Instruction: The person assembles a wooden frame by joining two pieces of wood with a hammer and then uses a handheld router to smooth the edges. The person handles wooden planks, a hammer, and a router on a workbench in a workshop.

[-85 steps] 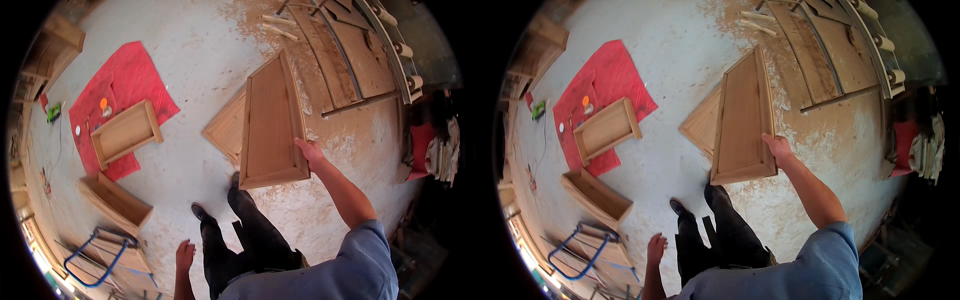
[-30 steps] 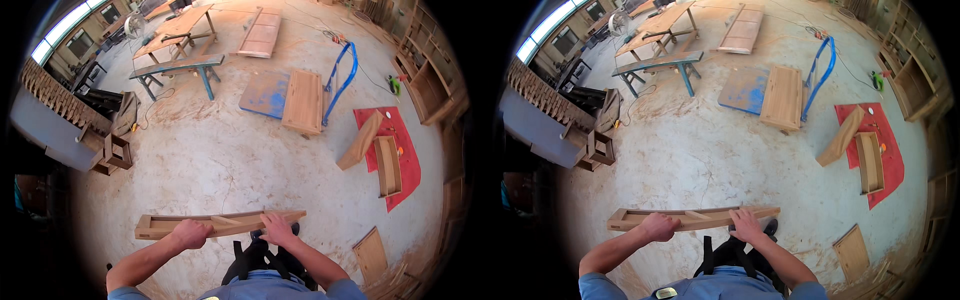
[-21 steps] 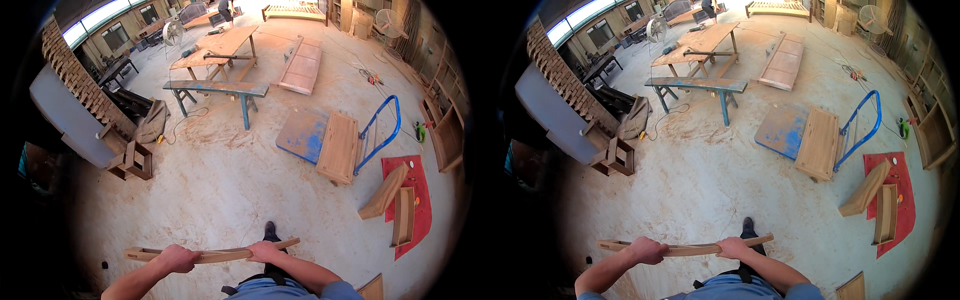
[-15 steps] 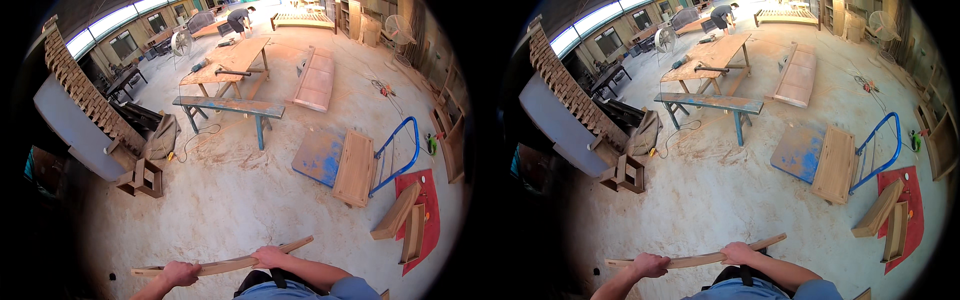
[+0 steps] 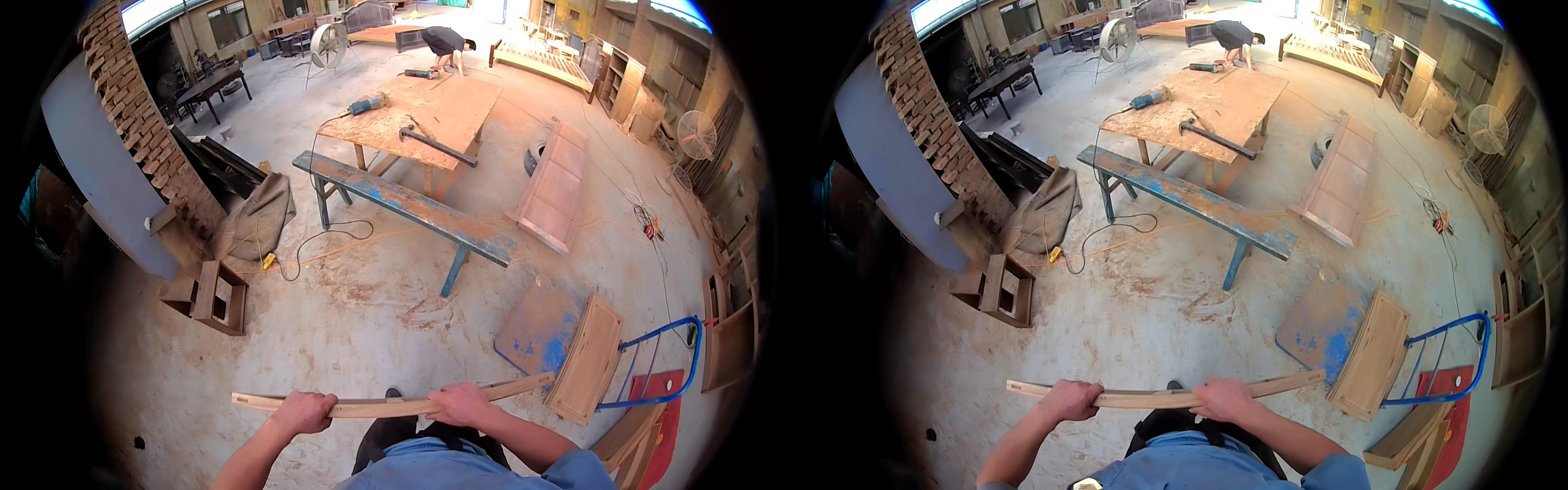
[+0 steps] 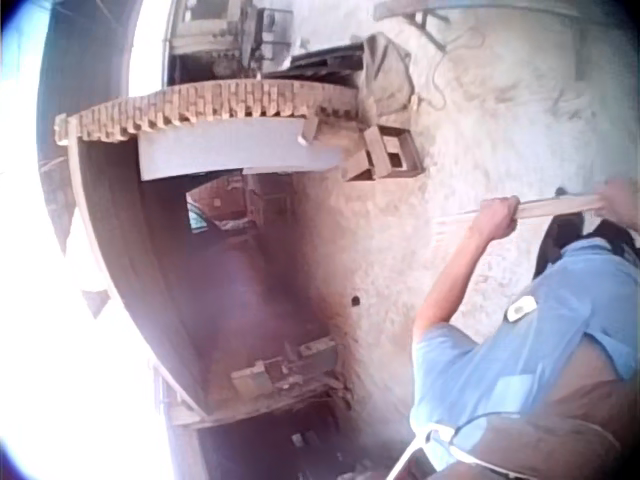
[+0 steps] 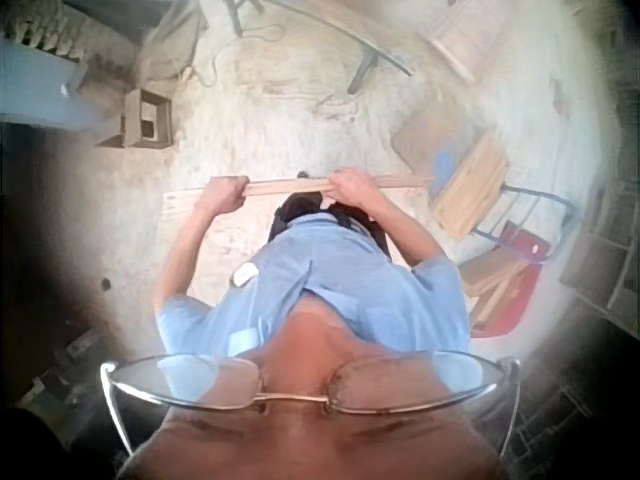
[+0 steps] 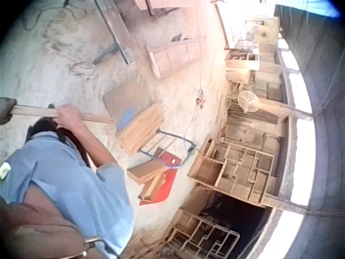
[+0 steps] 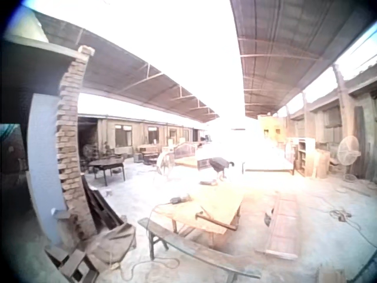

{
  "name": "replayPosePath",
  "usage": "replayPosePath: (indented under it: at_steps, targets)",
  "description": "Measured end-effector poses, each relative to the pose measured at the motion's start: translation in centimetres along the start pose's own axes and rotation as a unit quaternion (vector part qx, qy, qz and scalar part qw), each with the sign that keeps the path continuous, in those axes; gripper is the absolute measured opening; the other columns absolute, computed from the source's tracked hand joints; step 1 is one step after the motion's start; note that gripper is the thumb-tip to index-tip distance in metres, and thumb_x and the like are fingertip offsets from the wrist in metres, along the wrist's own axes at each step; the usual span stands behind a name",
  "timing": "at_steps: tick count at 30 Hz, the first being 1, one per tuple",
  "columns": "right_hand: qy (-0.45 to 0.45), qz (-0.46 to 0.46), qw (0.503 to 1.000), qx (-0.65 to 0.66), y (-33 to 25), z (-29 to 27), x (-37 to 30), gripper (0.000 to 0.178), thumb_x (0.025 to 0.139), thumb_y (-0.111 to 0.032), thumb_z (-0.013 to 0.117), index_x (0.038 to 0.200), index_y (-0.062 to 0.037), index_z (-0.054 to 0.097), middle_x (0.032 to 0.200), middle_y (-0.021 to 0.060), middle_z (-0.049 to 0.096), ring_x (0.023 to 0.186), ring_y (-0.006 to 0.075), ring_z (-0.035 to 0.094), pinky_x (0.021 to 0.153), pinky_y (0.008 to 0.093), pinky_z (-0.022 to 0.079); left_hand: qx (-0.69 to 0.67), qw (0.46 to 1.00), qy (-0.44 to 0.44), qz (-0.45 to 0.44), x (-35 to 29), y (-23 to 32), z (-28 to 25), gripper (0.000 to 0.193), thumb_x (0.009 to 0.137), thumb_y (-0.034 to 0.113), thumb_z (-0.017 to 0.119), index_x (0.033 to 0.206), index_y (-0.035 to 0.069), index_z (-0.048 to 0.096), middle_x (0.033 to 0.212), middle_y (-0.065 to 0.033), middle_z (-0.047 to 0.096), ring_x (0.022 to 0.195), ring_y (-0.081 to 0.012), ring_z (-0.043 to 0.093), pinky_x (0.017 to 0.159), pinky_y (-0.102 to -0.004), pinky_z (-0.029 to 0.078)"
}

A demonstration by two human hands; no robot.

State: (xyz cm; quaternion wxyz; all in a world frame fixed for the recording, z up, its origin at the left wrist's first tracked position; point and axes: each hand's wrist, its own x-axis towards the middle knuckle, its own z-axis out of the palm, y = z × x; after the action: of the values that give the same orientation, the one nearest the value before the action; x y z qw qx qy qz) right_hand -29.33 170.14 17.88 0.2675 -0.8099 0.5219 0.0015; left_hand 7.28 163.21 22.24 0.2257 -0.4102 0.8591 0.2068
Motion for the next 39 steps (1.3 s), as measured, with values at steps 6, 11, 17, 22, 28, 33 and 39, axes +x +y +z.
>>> replayPosePath:
  at_steps: [6,11,17,22,28,33,39]
  targets:
    - [0.11,0.085,0.99,0.0,4.4,-9.6,11.2,0.041,0.079,-0.048,0.078,0.093,-0.0113,0.066,0.083,0.0138,0.069,0.08,0.0376,0.069,0.067,0.0497,0.055,0.024,0.992,0.098,0.077,15.5,-8.8,-13.0,0.027,0.08,0.027,0.07,0.098,0.011,0.059,0.089,-0.0111,0.071,0.087,-0.0344,0.07,0.073,-0.0477,0.056]
    - [0.173,0.149,0.974,0.009,11.6,-15.4,21.3,0.04,0.077,-0.047,0.08,0.09,-0.011,0.067,0.082,0.0149,0.069,0.08,0.0371,0.069,0.068,0.049,0.055,0.075,0.982,0.13,0.118,29.9,-15.0,-24.1,0.022,0.077,0.024,0.071,0.092,0.011,0.061,0.087,-0.0099,0.07,0.085,-0.0338,0.07,0.071,-0.0474,0.055]
    - [0.193,0.191,0.962,0.033,17.8,-22.4,35.8,0.041,0.075,-0.045,0.082,0.092,-0.0108,0.067,0.083,0.0152,0.068,0.081,0.0372,0.069,0.07,0.0487,0.055,0.102,0.97,0.176,0.132,44.2,-24.7,-33.1,0.017,0.077,0.022,0.069,0.091,0.013,0.063,0.084,-0.01,0.069,0.086,-0.0326,0.07,0.074,-0.0464,0.054]
    - [0.229,0.209,0.951,0.006,23.2,-28.5,46.3,0.041,0.076,-0.044,0.081,0.093,-0.0097,0.066,0.085,0.0148,0.069,0.085,0.036,0.069,0.071,0.0485,0.055,0.112,0.967,0.179,0.142,54.9,-30.7,-42.1,0.013,0.077,0.018,0.066,0.088,0.013,0.064,0.086,-0.0096,0.068,0.088,-0.0324,0.069,0.076,-0.0465,0.053]
    - [0.202,0.266,0.943,0.016,26.8,-32.5,60.2,0.043,0.077,-0.042,0.081,0.099,-0.0087,0.068,0.09,0.0151,0.071,0.088,0.0349,0.069,0.074,0.0472,0.055,0.101,0.957,0.2,0.186,66.6,-41.1,-46.8,0.012,0.076,0.017,0.065,0.087,0.012,0.065,0.085,-0.0094,0.068,0.09,-0.0315,0.069,0.078,-0.0458,0.053]
    - [0.174,0.29,0.94,0.051,29.2,-34.4,69.4,0.046,0.077,-0.043,0.081,0.106,-0.0093,0.069,0.093,0.0142,0.071,0.092,0.0343,0.069,0.077,0.0466,0.054,0.11,0.97,0.13,0.174,73.8,-47.4,-50.6,0.018,0.075,0.016,0.067,0.093,0.014,0.067,0.088,-0.007,0.07,0.094,-0.0287,0.069,0.08,-0.0421,0.05]
    - [0.121,0.312,0.938,0.094,32.0,-35.9,76.2,0.046,0.079,-0.045,0.079,0.108,-0.0106,0.07,0.096,0.0144,0.072,0.095,0.0349,0.069,0.079,0.0464,0.054,0.076,0.978,0.099,0.17,79.2,-52.0,-52.3,0.018,0.075,0.016,0.066,0.093,0.016,0.069,0.089,-0.0074,0.07,0.094,-0.0294,0.069,0.08,-0.0438,0.05]
